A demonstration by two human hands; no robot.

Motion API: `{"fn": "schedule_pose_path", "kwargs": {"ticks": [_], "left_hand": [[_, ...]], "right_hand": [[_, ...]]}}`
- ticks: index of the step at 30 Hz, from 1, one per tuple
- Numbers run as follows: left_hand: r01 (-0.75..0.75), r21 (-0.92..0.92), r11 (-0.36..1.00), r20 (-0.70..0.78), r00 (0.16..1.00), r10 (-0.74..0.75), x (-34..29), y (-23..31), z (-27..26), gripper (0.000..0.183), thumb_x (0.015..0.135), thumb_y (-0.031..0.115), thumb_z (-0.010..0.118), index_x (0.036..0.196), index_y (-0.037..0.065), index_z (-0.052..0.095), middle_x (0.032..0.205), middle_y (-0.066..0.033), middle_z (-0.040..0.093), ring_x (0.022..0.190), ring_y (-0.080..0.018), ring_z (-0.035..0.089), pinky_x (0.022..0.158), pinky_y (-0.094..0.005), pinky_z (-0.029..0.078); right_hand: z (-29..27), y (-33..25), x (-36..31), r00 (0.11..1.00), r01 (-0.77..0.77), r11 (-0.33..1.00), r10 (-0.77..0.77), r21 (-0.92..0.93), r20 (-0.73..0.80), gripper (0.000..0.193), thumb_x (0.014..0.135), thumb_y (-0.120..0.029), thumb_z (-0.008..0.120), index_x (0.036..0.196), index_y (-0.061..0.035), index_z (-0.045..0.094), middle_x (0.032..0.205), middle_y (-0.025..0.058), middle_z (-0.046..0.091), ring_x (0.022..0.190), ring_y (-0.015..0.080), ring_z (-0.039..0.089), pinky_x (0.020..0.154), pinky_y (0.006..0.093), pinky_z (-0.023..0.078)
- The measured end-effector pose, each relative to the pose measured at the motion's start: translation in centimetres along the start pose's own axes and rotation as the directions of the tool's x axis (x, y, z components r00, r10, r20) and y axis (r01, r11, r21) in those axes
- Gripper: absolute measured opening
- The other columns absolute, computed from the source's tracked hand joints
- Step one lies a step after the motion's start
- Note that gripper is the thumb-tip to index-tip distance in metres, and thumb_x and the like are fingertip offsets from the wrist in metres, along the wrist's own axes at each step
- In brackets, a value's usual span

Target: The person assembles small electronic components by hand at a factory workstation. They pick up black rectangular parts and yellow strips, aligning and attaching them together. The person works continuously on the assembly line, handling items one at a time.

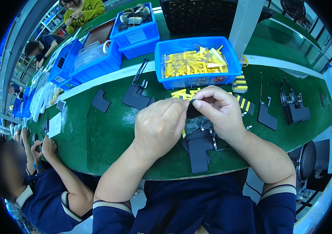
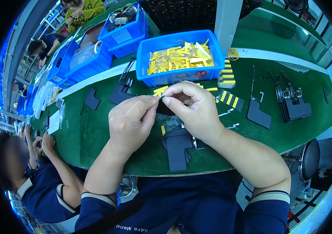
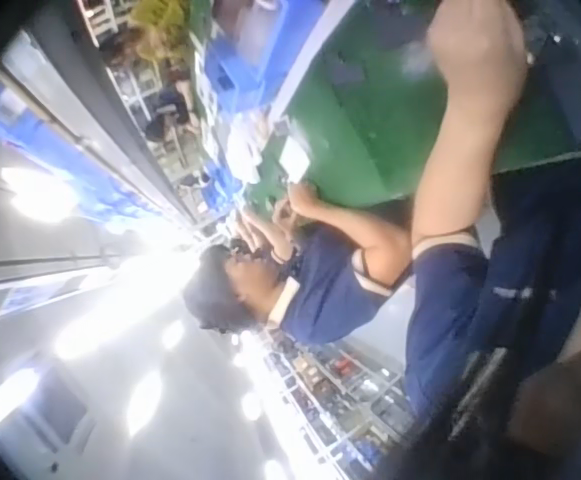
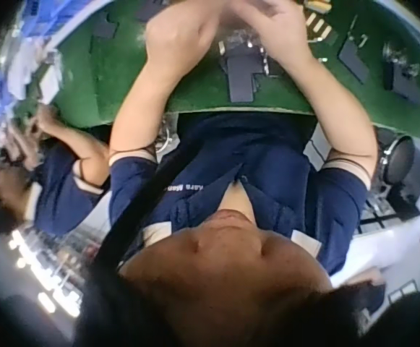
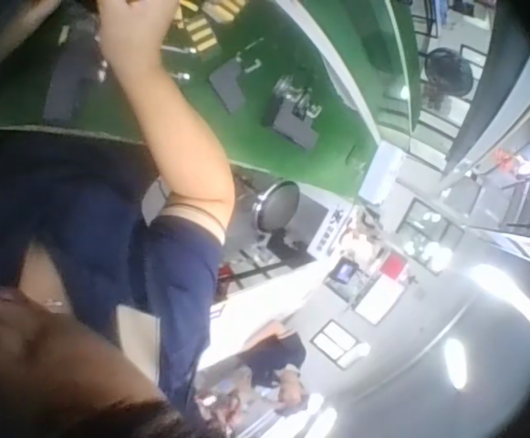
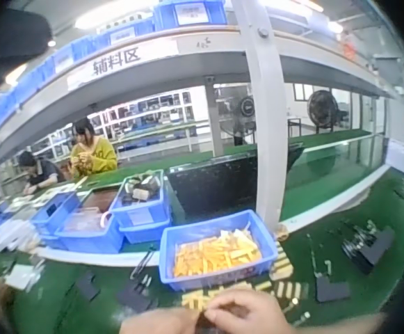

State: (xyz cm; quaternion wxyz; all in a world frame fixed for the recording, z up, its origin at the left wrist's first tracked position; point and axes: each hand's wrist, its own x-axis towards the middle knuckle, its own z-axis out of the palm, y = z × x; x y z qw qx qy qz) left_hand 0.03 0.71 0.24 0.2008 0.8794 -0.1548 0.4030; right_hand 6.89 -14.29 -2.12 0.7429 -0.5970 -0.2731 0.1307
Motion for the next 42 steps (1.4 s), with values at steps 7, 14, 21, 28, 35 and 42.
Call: {"fn": "schedule_pose_path", "kwargs": {"ticks": [7, 14, 21, 28, 35, 42], "left_hand": [[-0.006, 0.013, 1.0, 0.009, 1.0, 0.006, 0.1, 0.5, -0.1, 0.014, 0.067, -0.004, 0.07, 0.076, 0.002, 0.06, 0.073, -0.01, 0.065, 0.066, -0.024, 0.065, 0.058, -0.0312, 0.052], [-0.002, 0.024, 1.0, 0.022, 1.0, 0.002, -0.1, 0.7, 0.0, 0.015, 0.067, -0.005, 0.069, 0.077, 0.002, 0.059, 0.074, -0.0099, 0.065, 0.067, -0.0245, 0.064, 0.058, -0.0321, 0.051], [0.014, 0.032, 0.999, 0.033, 0.999, -0.015, -0.2, 0.9, -0.1, 0.014, 0.068, -0.003, 0.069, 0.078, 0.002, 0.061, 0.074, -0.0097, 0.065, 0.065, -0.0238, 0.064, 0.058, -0.0313, 0.051], [0.087, -0.086, 0.992, 0.066, 0.994, -0.082, 0.1, 0.2, -0.6, 0.01, 0.07, 0.003, 0.071, 0.079, 0.003, 0.066, 0.076, -0.0109, 0.067, 0.065, -0.0226, 0.065, 0.058, -0.0286, 0.051], [0.374, -0.284, 0.883, 0.208, 0.923, -0.324, 0.2, -0.4, -1.1, 0.011, 0.074, 0.007, 0.071, 0.083, 0.001, 0.069, 0.079, -0.0105, 0.068, 0.068, -0.0168, 0.065, 0.06, -0.0253, 0.05], [0.4, -0.306, 0.864, 0.197, 0.914, -0.354, 0.4, -0.2, -0.9, 0.01, 0.073, 0.01, 0.073, 0.078, 0.002, 0.069, 0.074, -0.0091, 0.067, 0.052, -0.0127, 0.058, 0.046, -0.0224, 0.046]], "right_hand": [[0.2, 0.4, -0.1, 0.999, -0.02, 0.991, 0.015, 0.13, 0.044, 0.009, 0.085, -0.002, 0.06, 0.094, 0.0003, 0.057, 0.089, 0.0026, 0.056, 0.081, 0.0066, 0.055, 0.071, 0.022, 0.048], [0.4, 0.7, -0.2, 0.999, 0.011, 0.991, -0.017, 0.134, 0.044, 0.009, 0.086, -0.001, 0.058, 0.095, 0.0005, 0.056, 0.092, 0.0021, 0.054, 0.084, 0.0065, 0.053, 0.073, 0.0218, 0.047], [0.6, 0.8, -0.2, 0.999, 0.001, 0.985, -0.008, 0.171, 0.038, 0.009, 0.085, 0.0, 0.057, 0.094, 0.0003, 0.055, 0.09, 0.0022, 0.053, 0.083, 0.0068, 0.054, 0.073, 0.022, 0.047], [0.1, 0.5, -0.1, 0.989, 0.144, 0.988, -0.143, -0.048, 0.031, 0.008, 0.082, -0.002, 0.061, 0.089, 0.0006, 0.059, 0.087, 0.0047, 0.056, 0.078, 0.0107, 0.057, 0.07, 0.024, 0.047], [0.1, 0.3, -0.1, 0.982, 0.19, 0.971, -0.188, -0.147, 0.028, 0.008, 0.078, -0.002, 0.063, 0.086, 0.0006, 0.062, 0.085, 0.0065, 0.06, 0.077, 0.0132, 0.059, 0.069, 0.025, 0.047], [0.1, 0.3, 0.0, 0.971, 0.238, 0.954, -0.237, -0.181, 0.033, 0.008, 0.076, -0.001, 0.065, 0.085, 0.0004, 0.063, 0.083, 0.0079, 0.062, 0.076, 0.0157, 0.06, 0.069, 0.0264, 0.047]]}}
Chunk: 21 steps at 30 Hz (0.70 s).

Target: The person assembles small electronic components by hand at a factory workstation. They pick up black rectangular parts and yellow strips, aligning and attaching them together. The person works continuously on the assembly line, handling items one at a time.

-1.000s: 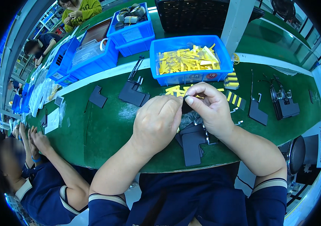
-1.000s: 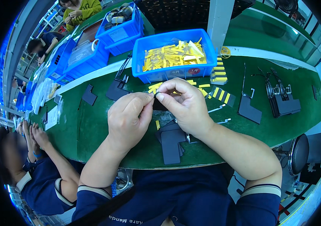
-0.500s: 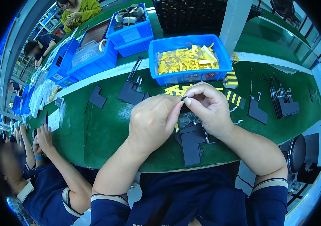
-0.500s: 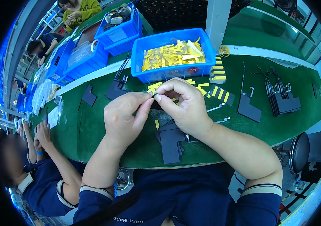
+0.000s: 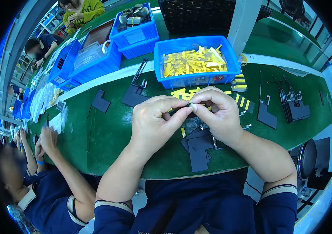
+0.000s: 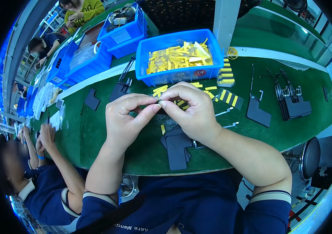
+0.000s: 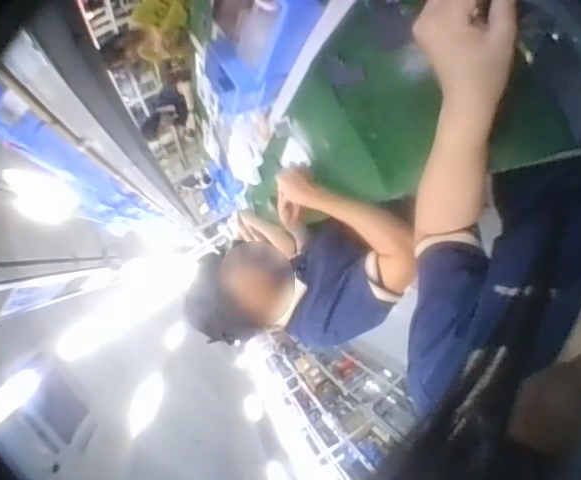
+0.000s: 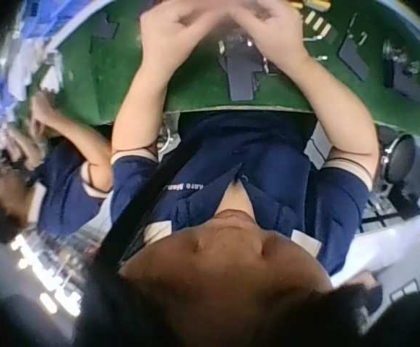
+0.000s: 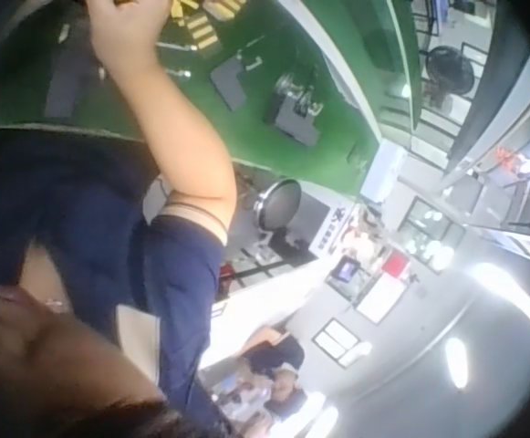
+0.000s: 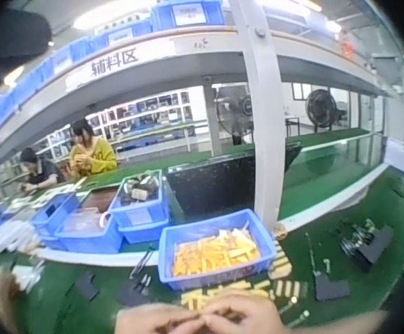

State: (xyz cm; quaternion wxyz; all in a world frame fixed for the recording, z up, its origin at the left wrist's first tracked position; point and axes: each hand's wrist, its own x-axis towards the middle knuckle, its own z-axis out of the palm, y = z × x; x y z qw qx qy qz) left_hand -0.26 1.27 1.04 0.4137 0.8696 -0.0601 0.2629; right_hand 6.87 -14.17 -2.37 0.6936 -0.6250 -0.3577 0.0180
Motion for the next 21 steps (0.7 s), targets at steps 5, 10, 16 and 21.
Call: {"fn": "schedule_pose_path", "kwargs": {"ticks": [5, 10, 16, 21], "left_hand": [[-0.04, -0.004, 0.999, -0.011, 0.999, 0.039, -0.1, 0.0, -0.1, 0.01, 0.073, 0.009, 0.073, 0.079, 0.001, 0.069, 0.074, -0.0087, 0.067, 0.05, -0.0119, 0.056, 0.045, -0.0223, 0.044], [-0.032, 0.016, 0.999, -0.002, 0.999, 0.032, -0.2, 0.1, -0.3, 0.011, 0.072, 0.009, 0.073, 0.079, 0.002, 0.068, 0.073, -0.0089, 0.066, 0.052, -0.0149, 0.059, 0.046, -0.0236, 0.045], [-0.02, 0.087, 0.996, 0.096, 0.995, 0.012, 0.2, 0.4, -0.7, 0.01, 0.072, 0.01, 0.072, 0.076, 0.002, 0.068, 0.071, -0.0102, 0.064, 0.062, -0.0216, 0.063, 0.056, -0.0298, 0.048], [0.031, 0.006, 1.0, 0.096, 0.995, -0.031, 1.4, 1.7, -1.3, 0.009, 0.073, 0.003, 0.07, 0.079, -0.002, 0.066, 0.074, -0.0102, 0.065, 0.065, -0.0162, 0.061, 0.06, -0.0253, 0.048]], "right_hand": [[-0.1, 0.0, 0.0, 0.998, 0.066, 0.996, -0.065, -0.052, 0.022, 0.009, 0.075, 0.0, 0.066, 0.084, 0.0004, 0.063, 0.082, 0.009, 0.062, 0.076, 0.0178, 0.061, 0.07, 0.0275, 0.048], [0.0, 0.0, 0.0, 0.997, 0.07, 0.995, -0.068, -0.07, 0.03, 0.009, 0.075, 0.0, 0.066, 0.083, 0.0006, 0.063, 0.082, 0.0095, 0.063, 0.076, 0.0188, 0.062, 0.069, 0.0282, 0.048], [-0.3, -0.7, 0.0, 0.995, 0.092, 0.974, -0.083, -0.206, 0.053, 0.01, 0.076, -0.005, 0.069, 0.083, -0.0014, 0.063, 0.082, 0.0093, 0.063, 0.076, 0.0199, 0.061, 0.069, 0.031, 0.047], [-0.7, -1.8, 1.1, 0.97, 0.244, 0.953, -0.241, -0.179, 0.036, 0.006, 0.079, -0.006, 0.062, 0.084, -0.0026, 0.061, 0.082, 0.0093, 0.059, 0.077, 0.0236, 0.059, 0.068, 0.0315, 0.047]]}}
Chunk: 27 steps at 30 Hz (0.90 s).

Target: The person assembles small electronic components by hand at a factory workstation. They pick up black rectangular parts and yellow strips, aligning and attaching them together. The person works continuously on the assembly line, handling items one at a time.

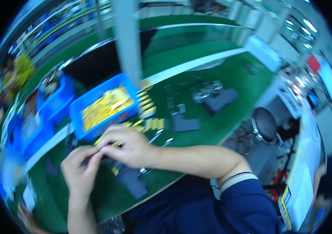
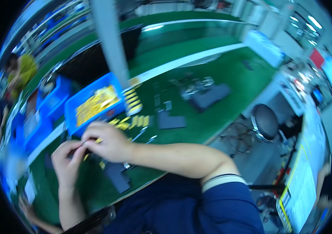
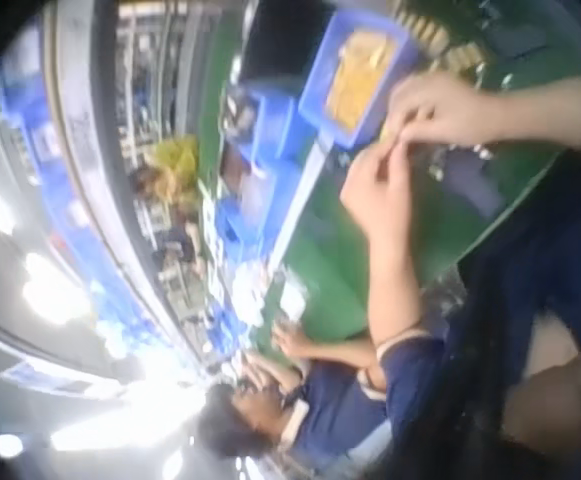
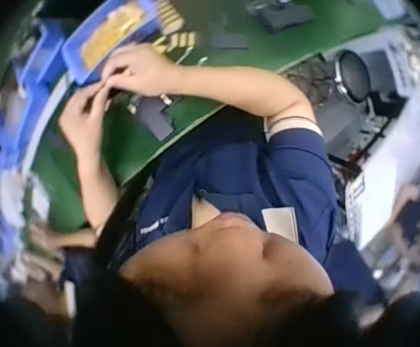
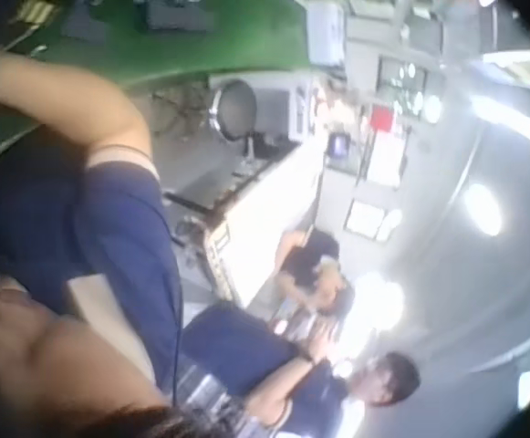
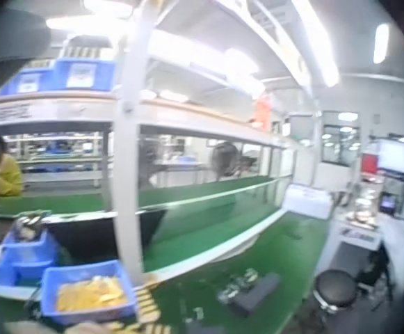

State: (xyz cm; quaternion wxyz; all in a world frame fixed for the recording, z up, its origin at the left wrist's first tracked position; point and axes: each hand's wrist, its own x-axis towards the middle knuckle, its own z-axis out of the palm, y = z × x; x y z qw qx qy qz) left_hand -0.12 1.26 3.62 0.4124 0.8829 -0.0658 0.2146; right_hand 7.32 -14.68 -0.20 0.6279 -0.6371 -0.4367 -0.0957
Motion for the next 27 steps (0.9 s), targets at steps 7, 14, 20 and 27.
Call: {"fn": "schedule_pose_path", "kwargs": {"ticks": [7, 14, 20, 27], "left_hand": [[-0.242, -0.105, 0.965, 0.065, 0.966, 0.25, 2.7, 4.3, 1.8, 0.01, 0.07, -0.003, 0.066, 0.08, -0.002, 0.062, 0.075, -0.0092, 0.062, 0.066, -0.0154, 0.058, 0.061, -0.0234, 0.044], [-0.313, -0.186, 0.931, 0.249, 0.902, 0.352, 3.0, 3.6, 5.3, 0.009, 0.071, -0.003, 0.065, 0.079, -0.001, 0.061, 0.076, -0.007, 0.061, 0.068, -0.013, 0.057, 0.062, -0.0234, 0.044], [-0.247, -0.236, 0.94, 0.385, 0.864, 0.324, 2.1, 4.5, 5.8, 0.016, 0.079, 0.011, 0.07, 0.091, 0.001, 0.066, 0.089, -0.012, 0.066, 0.079, -0.0231, 0.062, 0.075, -0.03, 0.048], [-0.265, -0.128, 0.956, 0.404, 0.866, 0.294, 1.2, 4.3, 6.7, 0.016, 0.08, 0.01, 0.069, 0.09, -0.001, 0.065, 0.084, -0.0104, 0.066, 0.074, -0.0173, 0.06, 0.07, -0.0287, 0.048]], "right_hand": [[-4.8, -5.1, -0.8, 0.979, 0.047, 0.991, -0.07, -0.122, -0.193, 0.008, 0.076, -0.004, 0.063, 0.08, -0.0012, 0.057, 0.081, 0.0109, 0.057, 0.077, 0.0262, 0.058, 0.067, 0.0332, 0.046], [-6.1, -5.7, -5.9, 0.944, -0.062, 0.967, -0.024, -0.246, -0.33, 0.008, 0.077, -0.006, 0.061, 0.08, -0.001, 0.055, 0.078, 0.0116, 0.054, 0.075, 0.0291, 0.055, 0.067, 0.0356, 0.043], [-5.1, -4.2, -8.1, 0.926, -0.091, 0.953, -0.026, -0.288, -0.378, 0.01, 0.076, -0.007, 0.062, 0.08, -0.0009, 0.056, 0.079, 0.0118, 0.055, 0.076, 0.0299, 0.055, 0.068, 0.0369, 0.044], [-4.1, -3.3, -9.6, 0.922, -0.091, 0.938, -0.048, -0.333, -0.385, 0.009, 0.077, -0.004, 0.062, 0.081, -0.0026, 0.054, 0.079, 0.0095, 0.054, 0.078, 0.0281, 0.054, 0.07, 0.0366, 0.043]]}}
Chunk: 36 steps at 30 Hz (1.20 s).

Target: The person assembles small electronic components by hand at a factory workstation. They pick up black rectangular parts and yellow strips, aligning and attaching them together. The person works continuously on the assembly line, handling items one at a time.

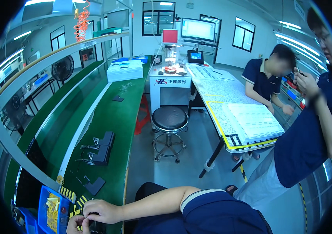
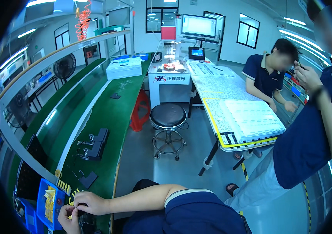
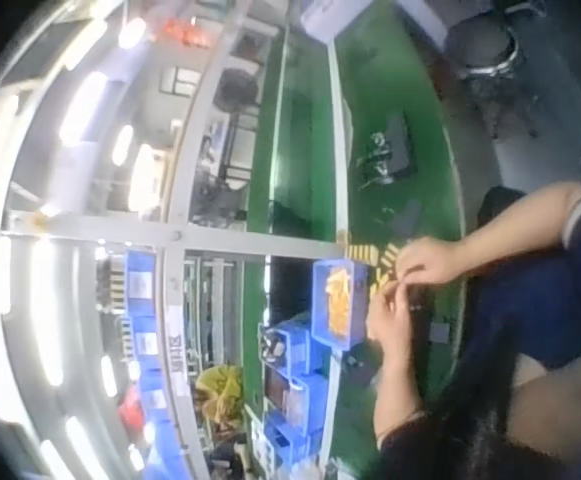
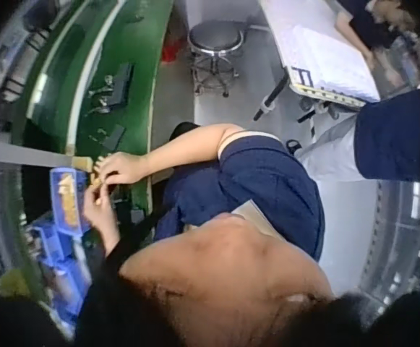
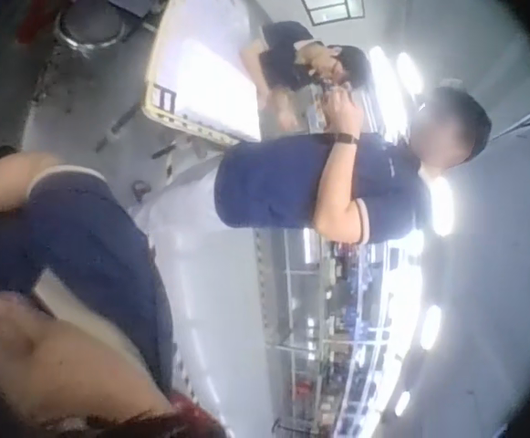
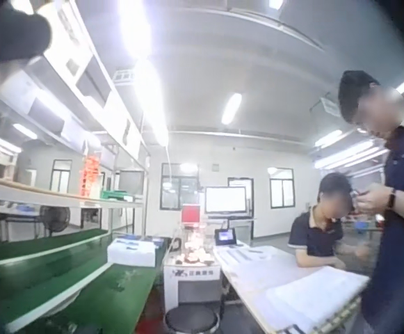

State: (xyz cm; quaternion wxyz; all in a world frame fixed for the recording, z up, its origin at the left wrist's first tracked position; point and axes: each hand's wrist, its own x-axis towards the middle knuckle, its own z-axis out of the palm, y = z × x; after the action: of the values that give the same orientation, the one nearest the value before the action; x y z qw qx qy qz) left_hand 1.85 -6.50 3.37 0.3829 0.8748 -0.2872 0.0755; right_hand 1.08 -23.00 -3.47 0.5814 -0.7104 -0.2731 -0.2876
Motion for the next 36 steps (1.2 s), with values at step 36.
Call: {"fn": "schedule_pose_path", "kwargs": {"ticks": [36], "left_hand": [[-0.185, 0.146, 0.972, 0.032, 0.983, 0.182, -0.7, 0.3, -0.2, 0.018, 0.082, 0.015, 0.066, 0.094, 0.002, 0.067, 0.087, -0.0135, 0.067, 0.076, -0.0242, 0.064, 0.065, -0.0303, 0.051]], "right_hand": [[0.4, 0.5, -1.3, 0.996, 0.009, 1.0, -0.011, -0.03, -0.093, 0.011, 0.077, -0.009, 0.06, 0.082, 0.0003, 0.056, 0.078, 0.0126, 0.055, 0.074, 0.0299, 0.054, 0.067, 0.0361, 0.043]]}}
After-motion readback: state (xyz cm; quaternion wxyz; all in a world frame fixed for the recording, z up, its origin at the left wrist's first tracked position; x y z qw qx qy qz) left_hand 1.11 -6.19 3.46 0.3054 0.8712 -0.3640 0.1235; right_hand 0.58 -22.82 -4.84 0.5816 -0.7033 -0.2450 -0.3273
